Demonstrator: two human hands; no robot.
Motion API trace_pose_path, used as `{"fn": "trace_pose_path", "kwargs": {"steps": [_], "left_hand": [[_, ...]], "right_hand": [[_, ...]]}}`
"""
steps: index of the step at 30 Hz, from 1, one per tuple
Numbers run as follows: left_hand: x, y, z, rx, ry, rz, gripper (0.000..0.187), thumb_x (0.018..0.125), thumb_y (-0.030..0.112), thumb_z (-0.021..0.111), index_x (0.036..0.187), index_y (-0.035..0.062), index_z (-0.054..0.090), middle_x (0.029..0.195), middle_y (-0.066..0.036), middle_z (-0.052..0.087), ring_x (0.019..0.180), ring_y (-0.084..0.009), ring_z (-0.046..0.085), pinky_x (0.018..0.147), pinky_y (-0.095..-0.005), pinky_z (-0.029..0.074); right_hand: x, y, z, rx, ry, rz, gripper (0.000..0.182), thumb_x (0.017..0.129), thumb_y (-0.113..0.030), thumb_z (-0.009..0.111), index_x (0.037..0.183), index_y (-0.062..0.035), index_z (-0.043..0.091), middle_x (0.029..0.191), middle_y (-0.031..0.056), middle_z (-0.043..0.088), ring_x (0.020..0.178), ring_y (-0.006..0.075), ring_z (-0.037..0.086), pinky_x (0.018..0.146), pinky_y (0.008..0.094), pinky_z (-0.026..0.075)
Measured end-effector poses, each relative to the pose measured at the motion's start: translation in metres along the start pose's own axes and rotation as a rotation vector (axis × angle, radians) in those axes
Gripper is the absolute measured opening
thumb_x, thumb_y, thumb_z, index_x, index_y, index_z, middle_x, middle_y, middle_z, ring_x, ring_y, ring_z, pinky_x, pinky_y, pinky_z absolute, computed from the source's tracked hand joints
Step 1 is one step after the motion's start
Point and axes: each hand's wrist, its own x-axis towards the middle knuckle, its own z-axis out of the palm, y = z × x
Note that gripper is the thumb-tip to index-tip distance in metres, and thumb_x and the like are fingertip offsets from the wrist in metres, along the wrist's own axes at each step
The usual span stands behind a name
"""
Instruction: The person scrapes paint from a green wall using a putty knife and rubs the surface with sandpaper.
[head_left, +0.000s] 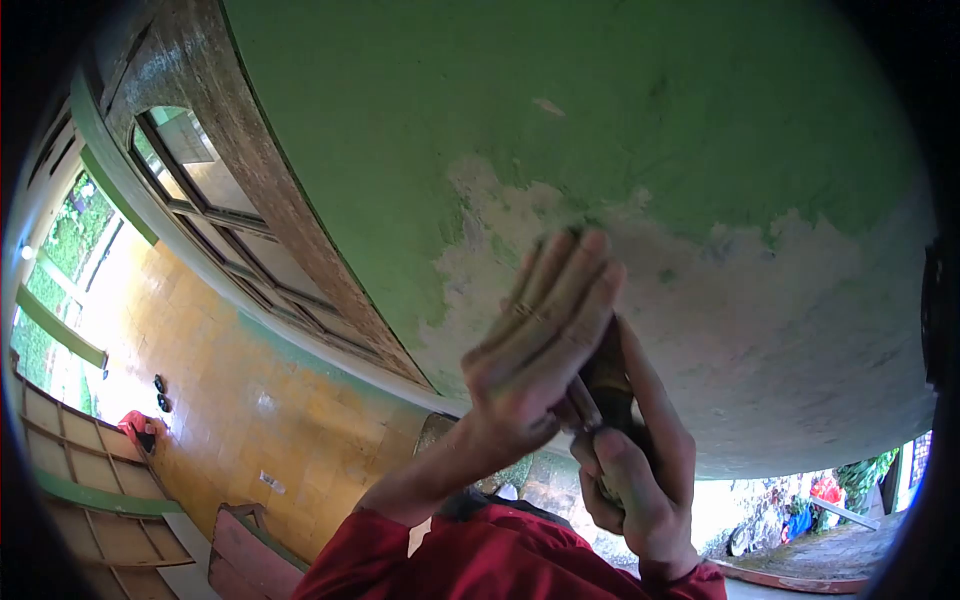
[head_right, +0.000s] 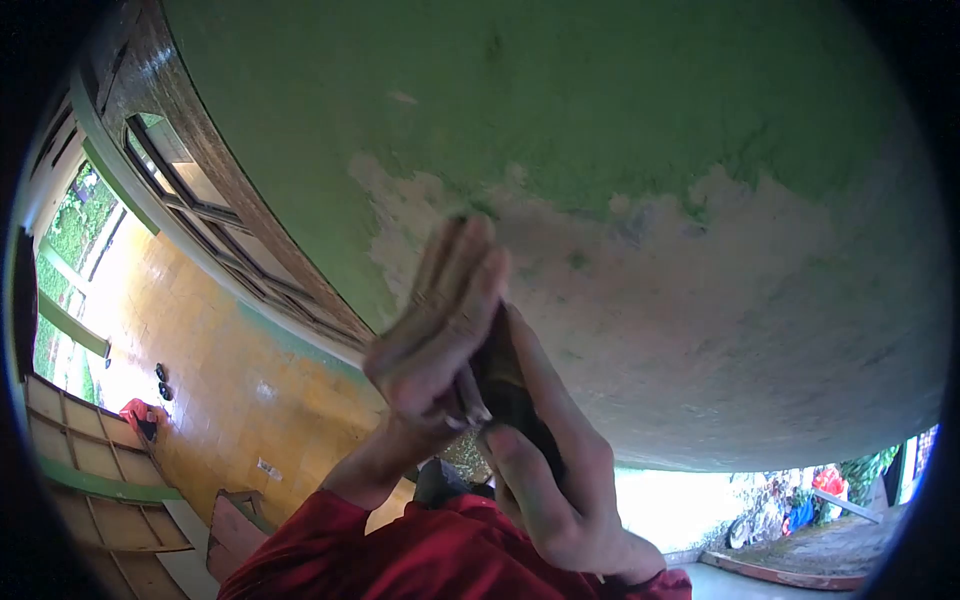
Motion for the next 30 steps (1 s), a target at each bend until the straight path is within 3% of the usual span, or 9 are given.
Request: {"fn": "trace_pose_path", "kwargs": {"steps": [3,14,18,21,26,30], "left_hand": [[0.002,-0.007,0.003,-0.048,0.086,0.024,0.039,0.081,0.012,0.062,0.117,-0.0042,0.067,0.126,-0.023,0.062,0.122,-0.0361,0.057,0.105,-0.048,0.044],[0.0,-0.003,0.002,-0.06,-0.001,0.02,0.044,0.081,0.012,0.063,0.121,-0.0035,0.065,0.129,-0.022,0.06,0.125,-0.0368,0.054,0.106,-0.0477,0.043],[0.004,-0.007,0.005,-0.057,0.083,0.011,0.043,0.083,0.016,0.061,0.122,-0.0034,0.064,0.13,-0.022,0.06,0.126,-0.0366,0.054,0.107,-0.0485,0.042],[-0.001,-0.006,0.003,-0.049,-0.005,0.028,0.044,0.084,0.017,0.061,0.123,-0.0032,0.064,0.13,-0.021,0.06,0.126,-0.036,0.054,0.107,-0.0487,0.042],[0.01,-0.005,-0.004,-0.036,0.044,0.008,0.042,0.086,0.017,0.06,0.122,-0.0031,0.064,0.129,-0.021,0.06,0.125,-0.036,0.054,0.106,-0.0485,0.042],[0.003,-0.008,-0.002,0.004,-0.015,0.036,0.04,0.086,0.016,0.06,0.121,-0.0036,0.065,0.128,-0.021,0.061,0.124,-0.0363,0.056,0.105,-0.0479,0.043]], "right_hand": [[0.0,0.005,-0.001,-0.008,0.013,-0.057,0.07,0.088,-0.014,0.044,0.152,0.005,0.02,0.076,0.0095,0.059,0.042,0.0026,0.035,0.037,0.0209,0.027],[-0.003,-0.006,0.001,-0.045,0.033,0.104,0.072,0.086,-0.015,0.046,0.151,0.0061,0.022,0.082,0.0103,0.063,0.045,0.0022,0.039,0.038,0.0206,0.028],[0.008,-0.017,0.005,-0.067,0.029,0.128,0.072,0.086,-0.016,0.047,0.15,0.0064,0.023,0.084,0.0106,0.063,0.046,0.0021,0.04,0.039,0.0206,0.028],[0.014,-0.018,0.008,-0.065,0.022,0.099,0.073,0.086,-0.017,0.048,0.15,0.0072,0.023,0.092,0.0132,0.063,0.047,0.0019,0.04,0.039,0.0202,0.029],[0.016,-0.016,0.011,-0.068,0.004,0.036,0.074,0.086,-0.018,0.049,0.149,0.0084,0.023,0.106,0.0177,0.063,0.048,0.0015,0.04,0.04,0.0197,0.03],[0.002,-0.008,0.012,-0.027,0.099,0.024,0.073,0.086,-0.017,0.049,0.149,0.0095,0.023,0.106,0.0183,0.064,0.048,0.0016,0.04,0.04,0.0197,0.029]]}}
